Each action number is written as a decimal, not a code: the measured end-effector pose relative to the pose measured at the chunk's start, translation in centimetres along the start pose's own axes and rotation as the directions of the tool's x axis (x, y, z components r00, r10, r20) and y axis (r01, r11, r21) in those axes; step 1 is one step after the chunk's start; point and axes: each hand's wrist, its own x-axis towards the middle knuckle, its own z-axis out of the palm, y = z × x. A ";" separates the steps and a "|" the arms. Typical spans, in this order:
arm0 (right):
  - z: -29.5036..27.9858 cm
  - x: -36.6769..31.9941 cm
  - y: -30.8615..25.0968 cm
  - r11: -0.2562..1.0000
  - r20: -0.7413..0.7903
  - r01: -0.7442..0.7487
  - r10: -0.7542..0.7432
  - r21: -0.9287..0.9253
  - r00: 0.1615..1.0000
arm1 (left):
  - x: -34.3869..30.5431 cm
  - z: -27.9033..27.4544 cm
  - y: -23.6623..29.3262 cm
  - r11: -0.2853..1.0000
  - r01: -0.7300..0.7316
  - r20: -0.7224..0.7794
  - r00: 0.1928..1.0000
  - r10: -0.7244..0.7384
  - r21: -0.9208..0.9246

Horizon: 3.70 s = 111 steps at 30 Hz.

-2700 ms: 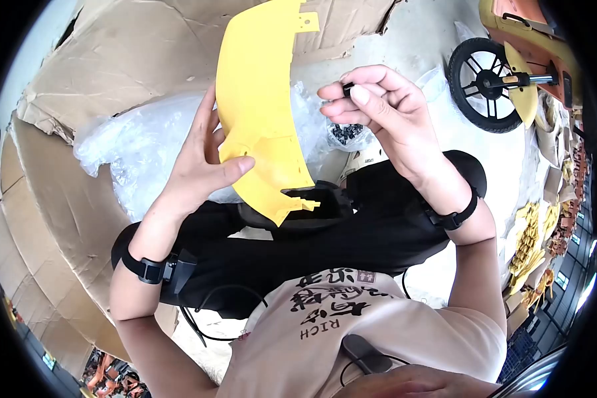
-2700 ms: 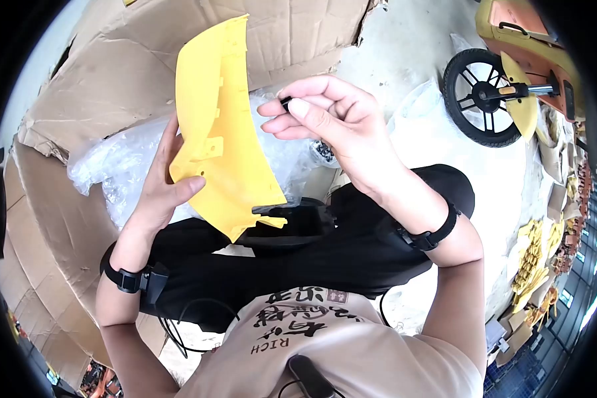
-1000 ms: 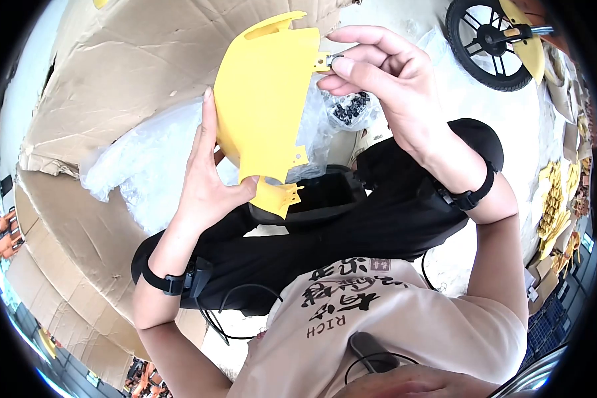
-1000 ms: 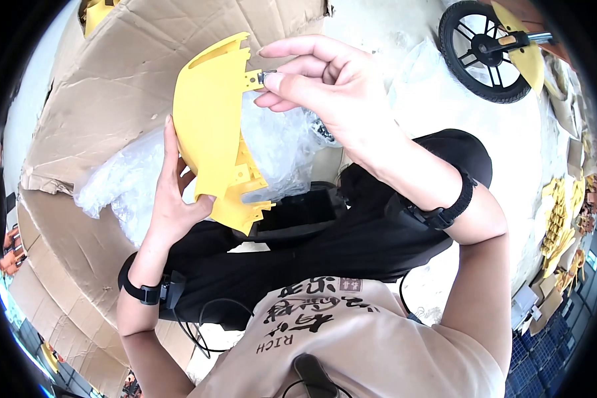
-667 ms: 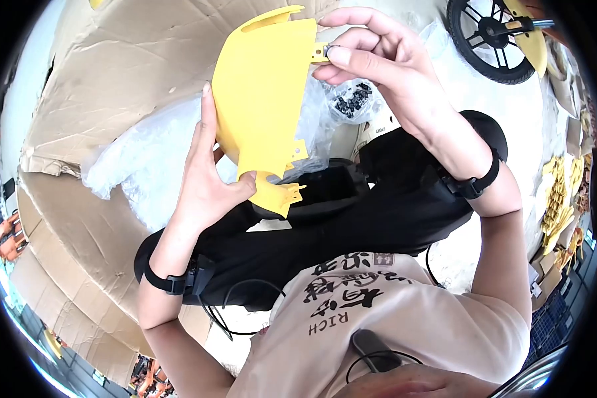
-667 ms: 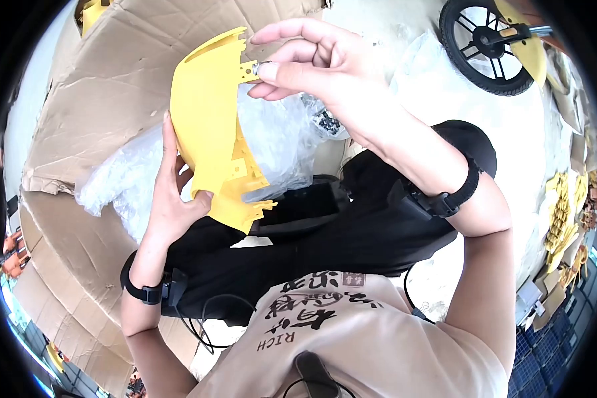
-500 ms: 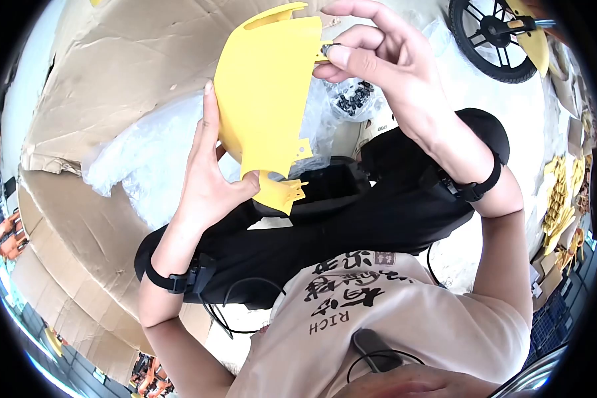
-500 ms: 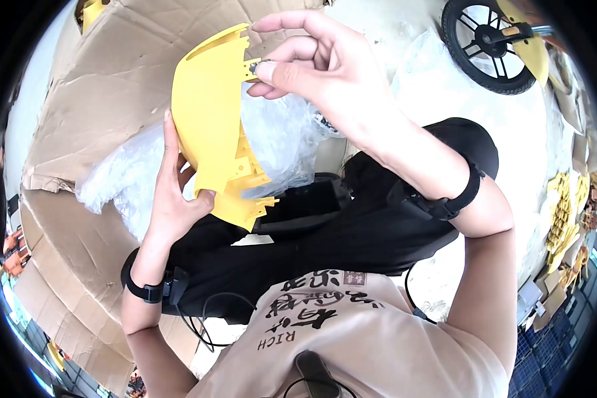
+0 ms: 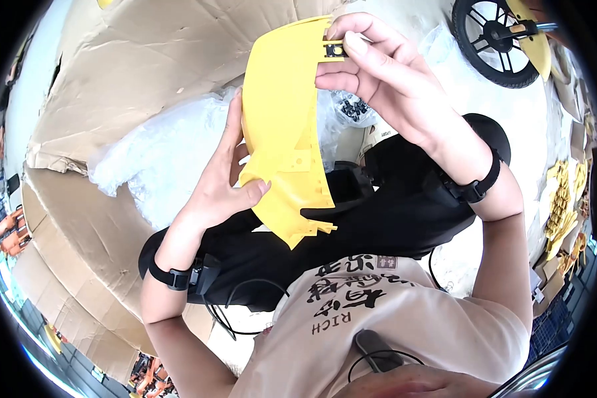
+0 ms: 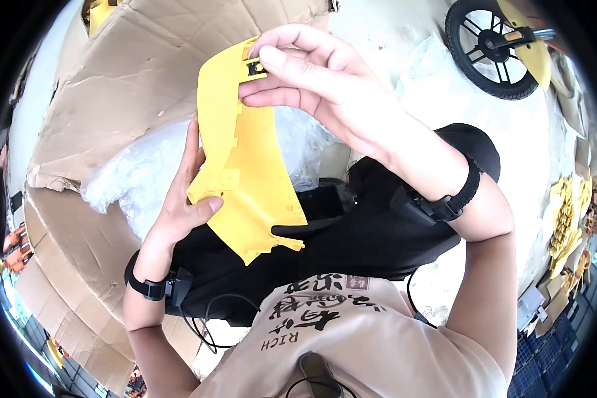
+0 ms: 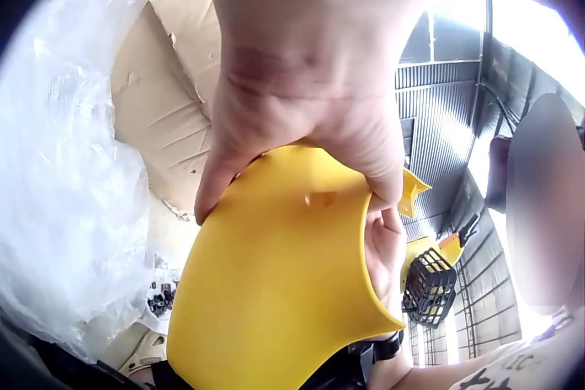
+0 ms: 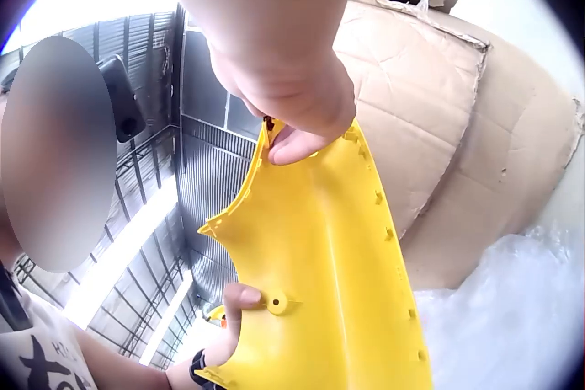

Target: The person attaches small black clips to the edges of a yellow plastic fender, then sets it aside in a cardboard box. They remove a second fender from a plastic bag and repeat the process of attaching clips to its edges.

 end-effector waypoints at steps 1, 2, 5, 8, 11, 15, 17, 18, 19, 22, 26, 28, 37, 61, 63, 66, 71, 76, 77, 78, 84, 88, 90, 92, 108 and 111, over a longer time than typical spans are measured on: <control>0.3 -0.1 0.2 1.000 -0.043 -0.009 0.009 0.005 0.999 | 0.0 -0.3 -0.2 0.999 -0.032 0.044 0.998 0.033 -0.019; 0.2 -0.2 0.3 1.000 -0.035 -0.008 0.008 0.001 0.999 | 0.1 -0.6 -0.3 0.997 -0.068 0.085 0.994 0.071 -0.039; -0.3 -0.4 0.7 0.933 -0.181 0.018 -0.089 -0.361 0.979 | -0.3 -0.5 0.2 0.986 0.047 0.104 0.994 -0.031 -0.159; -1.0 -0.3 -0.2 0.499 0.000 0.178 -0.335 -0.848 0.942 | -0.4 -0.5 0.1 0.976 0.035 0.126 0.992 -0.008 -0.213; -0.8 0.3 0.1 0.493 0.164 0.352 -0.385 -0.796 0.908 | -0.6 -1.2 -0.2 0.977 0.073 0.219 0.975 -0.028 -0.200; -0.6 -0.2 -0.6 0.876 0.167 0.109 -0.033 -0.469 0.985 | -0.7 -0.8 0.7 0.979 0.048 0.172 0.985 -0.013 -0.198; -0.2 -0.5 -0.3 0.886 0.099 0.078 -0.037 -0.457 0.994 | -0.7 -0.9 0.6 0.980 0.049 0.201 0.980 -0.009 -0.193; 0.1 -0.5 -0.2 0.885 0.098 0.075 -0.033 -0.459 0.995 | -0.7 -0.9 0.4 0.979 0.049 0.200 0.980 -0.009 -0.197; 0.4 -0.4 -0.1 0.895 0.038 0.070 -0.059 -0.441 0.998 | -0.8 -1.0 0.3 0.975 0.070 0.202 0.979 -0.027 -0.211; 0.0 0.0 0.1 0.905 -0.030 0.014 -0.030 -0.425 0.999 | -0.6 -0.5 1.1 0.950 0.129 0.201 0.977 -0.073 -0.283; -0.7 -0.2 0.8 0.885 -0.067 -0.086 0.062 -0.458 0.996 | -0.4 -0.1 2.6 0.897 0.251 0.293 0.945 -0.146 -0.364; -1.3 0.3 1.6 0.913 -0.136 0.059 -0.124 -0.404 0.983 | -0.6 -0.2 1.5 0.903 0.271 0.269 0.945 -0.184 -0.334; -14.4 3.0 9.0 -0.367 -0.338 -0.127 0.599 -0.922 0.726 | -0.6 -3.4 -1.3 0.729 0.280 -0.045 0.919 -0.392 -0.625; -25.3 -2.7 25.8 -0.433 -0.703 -0.630 0.010 -0.644 0.711 | -0.5 -4.1 -0.2 0.733 0.138 -0.018 0.980 -0.201 -0.666; -25.6 -2.7 25.5 -0.388 -0.709 -0.649 0.017 -0.655 0.705 | -0.6 -4.0 0.1 0.747 0.154 -0.021 0.975 -0.219 -0.647; -25.5 -2.4 24.2 -0.261 -0.731 -0.696 0.061 -0.669 0.680 | -0.5 -3.9 -0.1 0.757 0.124 -0.051 0.978 -0.204 -0.641; -30.0 -2.1 25.1 0.155 -0.681 -0.749 0.329 -0.645 0.655 | -0.5 -3.8 -0.3 0.787 0.113 -0.082 0.976 -0.204 -0.607; -32.7 -2.5 25.0 0.828 -0.652 -0.465 0.543 0.312 0.529 | -0.5 -3.8 -0.3 0.796 0.090 -0.122 0.972 -0.202 -0.599; -32.6 -2.7 24.5 0.819 -0.615 -0.404 0.574 0.409 0.541 | -0.5 -3.8 -0.2 0.796 0.092 -0.119 0.972 -0.201 -0.599; -31.9 -2.9 23.8 0.795 -0.576 -0.340 0.600 0.502 0.555 | -0.5 -3.7 0.0 0.787 0.093 -0.118 0.971 -0.207 -0.610; -27.0 -2.7 21.2 0.779 -0.481 -0.260 0.573 0.571 0.663 | -0.5 -3.7 -0.1 0.789 0.111 -0.101 0.972 -0.214 -0.604; -28.9 -2.0 22.0 0.702 -0.430 -0.467 0.705 0.538 0.564 | -0.5 -3.6 0.0 0.793 0.113 -0.096 0.973 -0.210 -0.599; -28.2 -1.3 21.8 0.639 -0.434 -0.577 0.769 0.509 0.469 | -0.5 -3.6 0.0 0.798 0.102 -0.104 0.974 -0.202 -0.593; -25.8 -0.5 20.9 0.517 -0.644 -0.839 0.703 0.170 0.302 | -0.6 -3.6 0.0 0.802 0.088 -0.112 0.975 -0.190 -0.590; -4.1 2.1 3.1 0.677 0.168 -0.736 0.727 -0.014 0.666 | -1.4 -3.4 0.5 0.751 0.082 -0.101 0.976 -0.195 -0.655; 0.1 0.1 2.3 0.770 0.160 -0.637 0.623 0.050 0.766 | -1.7 -3.4 0.5 0.723 0.111 -0.064 0.976 -0.210 -0.681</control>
